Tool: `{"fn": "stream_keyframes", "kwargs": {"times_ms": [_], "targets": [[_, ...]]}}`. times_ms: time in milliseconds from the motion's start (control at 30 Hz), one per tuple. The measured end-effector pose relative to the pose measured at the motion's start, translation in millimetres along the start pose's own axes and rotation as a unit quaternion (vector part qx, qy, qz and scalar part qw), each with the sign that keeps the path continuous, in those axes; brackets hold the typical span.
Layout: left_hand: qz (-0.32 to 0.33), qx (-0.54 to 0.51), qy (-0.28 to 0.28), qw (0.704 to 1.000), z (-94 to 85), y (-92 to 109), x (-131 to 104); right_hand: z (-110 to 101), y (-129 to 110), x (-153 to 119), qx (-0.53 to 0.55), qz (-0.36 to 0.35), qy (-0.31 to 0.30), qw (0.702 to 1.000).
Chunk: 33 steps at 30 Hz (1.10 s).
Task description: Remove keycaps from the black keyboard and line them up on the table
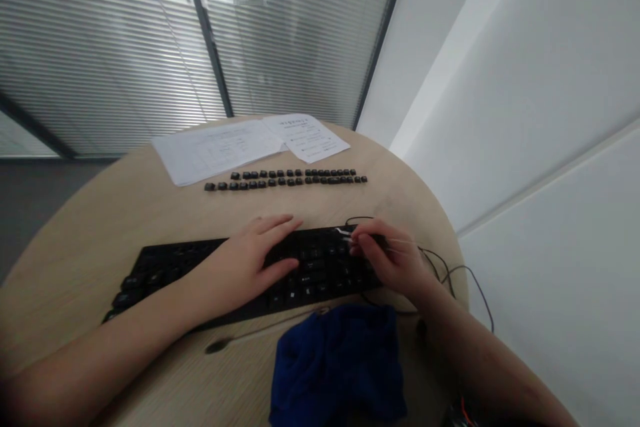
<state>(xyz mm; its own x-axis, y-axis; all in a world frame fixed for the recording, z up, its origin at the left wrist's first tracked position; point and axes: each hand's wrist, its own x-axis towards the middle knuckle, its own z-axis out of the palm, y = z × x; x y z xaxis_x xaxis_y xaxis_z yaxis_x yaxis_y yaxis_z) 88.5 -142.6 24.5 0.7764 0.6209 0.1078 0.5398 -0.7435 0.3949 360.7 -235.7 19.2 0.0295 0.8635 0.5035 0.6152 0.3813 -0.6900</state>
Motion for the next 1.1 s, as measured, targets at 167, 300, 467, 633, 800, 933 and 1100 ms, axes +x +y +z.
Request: {"fn": "stream_keyframes", "kwargs": {"times_ms": [167,300,467,633,800,933,1100], "targets": [[-0.009,-0.274,0.025,0.961,-13.8,9.6,-2.4,3.5,-23.8,0.6,0.081,-0.09,-0.131,0.984],[-0.026,-0.425,-0.037,0.904,-10.9,7.4,-2.8,14.4,-39.7,9.7,0.136,-0.109,-0.171,0.97],[-0.064,-0.465,-0.032,0.882,-12.5,3.5,0.6,31.1,-37.5,10.5,0.188,-0.101,-0.135,0.968],[-0.081,-0.42,0.008,0.904,-13.6,1.1,3.1,36.3,-32.5,7.0,0.119,-0.203,-0.135,0.962],[-0.089,-0.356,0.048,0.929,-12.2,1.6,2.5,38.1,-31.5,6.4,0.082,-0.237,-0.117,0.961],[-0.097,-0.35,0.054,0.93,-14.9,2.9,0.8,36.4,-32.2,6.0,0.069,-0.249,-0.109,0.96],[-0.058,-0.39,-0.006,0.919,-27.2,6.1,-5.5,30.1,-38.9,3.6,0.072,-0.294,-0.108,0.947]]}}
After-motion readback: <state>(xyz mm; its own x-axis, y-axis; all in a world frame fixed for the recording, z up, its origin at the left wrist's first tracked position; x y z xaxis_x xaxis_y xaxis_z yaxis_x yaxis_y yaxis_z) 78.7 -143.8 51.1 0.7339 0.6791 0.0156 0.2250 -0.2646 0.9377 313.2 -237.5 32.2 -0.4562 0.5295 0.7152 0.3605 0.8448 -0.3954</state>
